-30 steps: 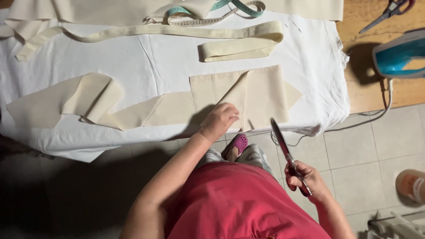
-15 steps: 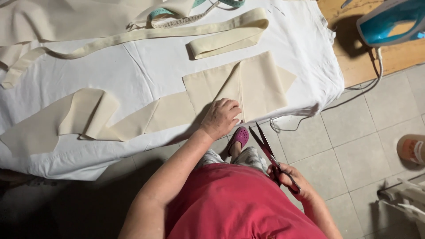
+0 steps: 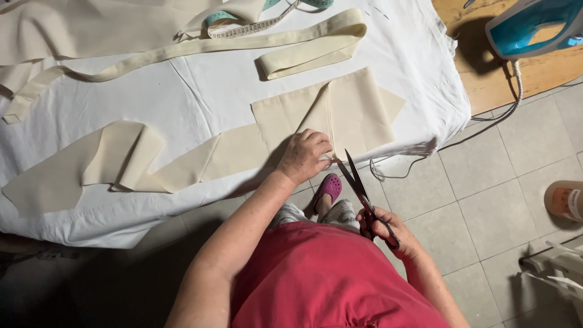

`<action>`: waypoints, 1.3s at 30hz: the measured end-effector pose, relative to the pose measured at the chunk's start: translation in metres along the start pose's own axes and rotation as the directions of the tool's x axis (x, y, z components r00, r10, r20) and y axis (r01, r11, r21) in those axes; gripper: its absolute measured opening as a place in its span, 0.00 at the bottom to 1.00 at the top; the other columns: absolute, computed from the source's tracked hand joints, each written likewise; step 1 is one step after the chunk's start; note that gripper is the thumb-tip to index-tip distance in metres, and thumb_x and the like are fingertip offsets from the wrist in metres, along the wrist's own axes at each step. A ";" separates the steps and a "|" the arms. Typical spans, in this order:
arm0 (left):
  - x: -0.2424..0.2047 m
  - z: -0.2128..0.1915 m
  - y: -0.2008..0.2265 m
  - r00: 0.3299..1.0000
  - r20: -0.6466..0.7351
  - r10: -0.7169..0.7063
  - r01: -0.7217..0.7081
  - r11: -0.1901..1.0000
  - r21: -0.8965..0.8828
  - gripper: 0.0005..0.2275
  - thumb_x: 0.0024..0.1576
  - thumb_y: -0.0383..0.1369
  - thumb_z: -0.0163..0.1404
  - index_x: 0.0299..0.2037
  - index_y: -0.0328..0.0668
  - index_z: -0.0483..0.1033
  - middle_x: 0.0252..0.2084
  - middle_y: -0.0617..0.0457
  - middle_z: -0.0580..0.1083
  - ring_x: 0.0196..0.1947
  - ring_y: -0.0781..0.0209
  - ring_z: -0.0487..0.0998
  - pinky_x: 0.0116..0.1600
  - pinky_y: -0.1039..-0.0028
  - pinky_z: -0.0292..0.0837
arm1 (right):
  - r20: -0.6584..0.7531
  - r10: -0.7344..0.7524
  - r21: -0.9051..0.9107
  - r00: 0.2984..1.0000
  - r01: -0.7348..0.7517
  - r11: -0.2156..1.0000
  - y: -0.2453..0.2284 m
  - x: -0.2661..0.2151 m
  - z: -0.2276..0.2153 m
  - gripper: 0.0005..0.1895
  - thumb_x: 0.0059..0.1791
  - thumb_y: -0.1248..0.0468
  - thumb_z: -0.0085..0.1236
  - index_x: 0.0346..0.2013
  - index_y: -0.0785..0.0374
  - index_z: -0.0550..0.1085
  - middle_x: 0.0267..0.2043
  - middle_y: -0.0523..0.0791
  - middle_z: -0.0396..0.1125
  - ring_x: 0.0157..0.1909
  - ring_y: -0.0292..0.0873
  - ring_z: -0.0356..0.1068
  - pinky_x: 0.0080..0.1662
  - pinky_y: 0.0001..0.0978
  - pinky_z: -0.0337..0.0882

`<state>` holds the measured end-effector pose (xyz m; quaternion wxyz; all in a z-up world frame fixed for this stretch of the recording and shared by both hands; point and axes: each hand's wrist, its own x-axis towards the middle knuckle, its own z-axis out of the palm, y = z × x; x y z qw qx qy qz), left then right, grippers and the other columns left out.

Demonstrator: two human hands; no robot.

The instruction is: The person cuts a piece of cream-colored fabric using scissors on a white-covered table. They fold the fabric, trim the edges, and separate the cut pieces while arranging them on the workspace.

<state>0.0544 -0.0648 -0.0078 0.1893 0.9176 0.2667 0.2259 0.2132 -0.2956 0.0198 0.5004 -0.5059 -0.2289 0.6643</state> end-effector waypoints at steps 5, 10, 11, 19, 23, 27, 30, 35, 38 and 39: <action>0.000 0.009 -0.009 0.994 0.067 -0.091 0.099 0.985 -0.138 0.09 0.38 0.39 0.59 0.28 0.58 0.75 0.35 0.67 0.71 0.41 0.65 0.70 0.43 0.74 0.68 | -0.020 0.007 -0.023 1.000 -0.007 1.000 -0.003 0.000 -0.004 0.27 0.35 0.49 0.61 0.33 0.71 0.71 0.22 0.51 0.64 0.22 0.45 0.66 0.23 0.36 0.67; 0.000 0.011 -0.016 0.986 0.123 -0.117 0.140 0.970 -0.197 0.08 0.39 0.40 0.59 0.27 0.59 0.76 0.35 0.67 0.72 0.41 0.66 0.70 0.45 0.76 0.68 | -0.030 0.005 -0.042 1.000 -0.006 0.999 -0.010 -0.003 -0.002 0.26 0.35 0.50 0.61 0.32 0.71 0.72 0.20 0.49 0.63 0.21 0.44 0.66 0.23 0.35 0.67; 0.000 0.011 -0.016 0.986 0.122 -0.116 0.136 0.974 -0.180 0.07 0.39 0.39 0.59 0.26 0.59 0.76 0.35 0.68 0.72 0.41 0.67 0.71 0.45 0.77 0.68 | -0.034 0.005 -0.056 0.999 -0.007 0.998 -0.010 -0.003 -0.002 0.26 0.35 0.50 0.61 0.32 0.71 0.72 0.20 0.49 0.63 0.21 0.44 0.66 0.23 0.34 0.67; -0.001 0.022 -0.019 0.974 0.108 -0.198 0.216 0.958 -0.188 0.03 0.44 0.39 0.56 0.26 0.61 0.75 0.34 0.68 0.72 0.40 0.68 0.71 0.45 0.79 0.69 | -0.025 -0.020 -0.061 0.999 0.019 0.998 -0.018 -0.013 0.007 0.26 0.34 0.49 0.61 0.30 0.70 0.72 0.18 0.47 0.61 0.20 0.41 0.63 0.22 0.33 0.66; 0.002 0.023 -0.028 0.941 0.158 -0.298 0.331 0.904 -0.270 0.03 0.48 0.39 0.51 0.30 0.58 0.73 0.32 0.63 0.73 0.39 0.63 0.72 0.45 0.74 0.70 | -0.026 -0.012 -0.051 1.000 0.011 0.999 -0.029 -0.019 0.017 0.24 0.35 0.49 0.61 0.28 0.69 0.72 0.17 0.45 0.59 0.19 0.40 0.61 0.22 0.31 0.64; 0.002 0.018 -0.028 0.935 0.180 -0.304 0.344 0.899 -0.269 0.04 0.50 0.40 0.50 0.31 0.58 0.72 0.32 0.62 0.73 0.39 0.63 0.73 0.45 0.74 0.69 | -0.018 -0.008 -0.057 1.000 0.007 0.998 -0.028 -0.018 0.020 0.23 0.36 0.49 0.60 0.27 0.69 0.72 0.16 0.44 0.58 0.19 0.38 0.60 0.22 0.29 0.64; 0.002 0.014 -0.024 0.943 0.157 -0.293 0.326 0.907 -0.267 0.03 0.50 0.40 0.49 0.30 0.57 0.71 0.32 0.62 0.72 0.39 0.63 0.72 0.45 0.74 0.69 | -0.033 0.012 -0.069 0.999 -0.014 0.998 -0.024 -0.017 0.019 0.23 0.36 0.49 0.61 0.28 0.68 0.72 0.17 0.43 0.59 0.20 0.37 0.61 0.23 0.28 0.64; -0.002 0.014 -0.021 0.967 0.097 -0.237 0.254 0.937 -0.241 0.04 0.49 0.39 0.51 0.30 0.56 0.72 0.33 0.63 0.72 0.40 0.64 0.72 0.46 0.75 0.68 | -0.044 0.024 -0.063 0.999 -0.027 0.998 -0.016 -0.014 0.018 0.22 0.36 0.50 0.60 0.28 0.68 0.72 0.18 0.44 0.59 0.21 0.37 0.61 0.24 0.28 0.64; 0.000 0.001 -0.014 0.971 0.099 -0.219 0.237 0.938 -0.253 0.03 0.48 0.38 0.52 0.30 0.55 0.73 0.35 0.62 0.72 0.41 0.63 0.71 0.47 0.74 0.68 | -0.050 0.024 -0.077 0.998 -0.028 0.997 -0.013 -0.014 0.016 0.22 0.37 0.50 0.60 0.28 0.69 0.72 0.18 0.45 0.60 0.21 0.38 0.61 0.24 0.28 0.64; -0.001 0.001 -0.013 0.970 0.098 -0.220 0.238 0.938 -0.253 0.03 0.48 0.38 0.52 0.30 0.55 0.73 0.35 0.62 0.72 0.41 0.63 0.71 0.47 0.74 0.68 | -0.050 0.025 -0.078 0.998 -0.029 0.997 -0.011 -0.014 0.014 0.22 0.37 0.50 0.60 0.28 0.69 0.72 0.18 0.45 0.60 0.21 0.38 0.61 0.24 0.28 0.64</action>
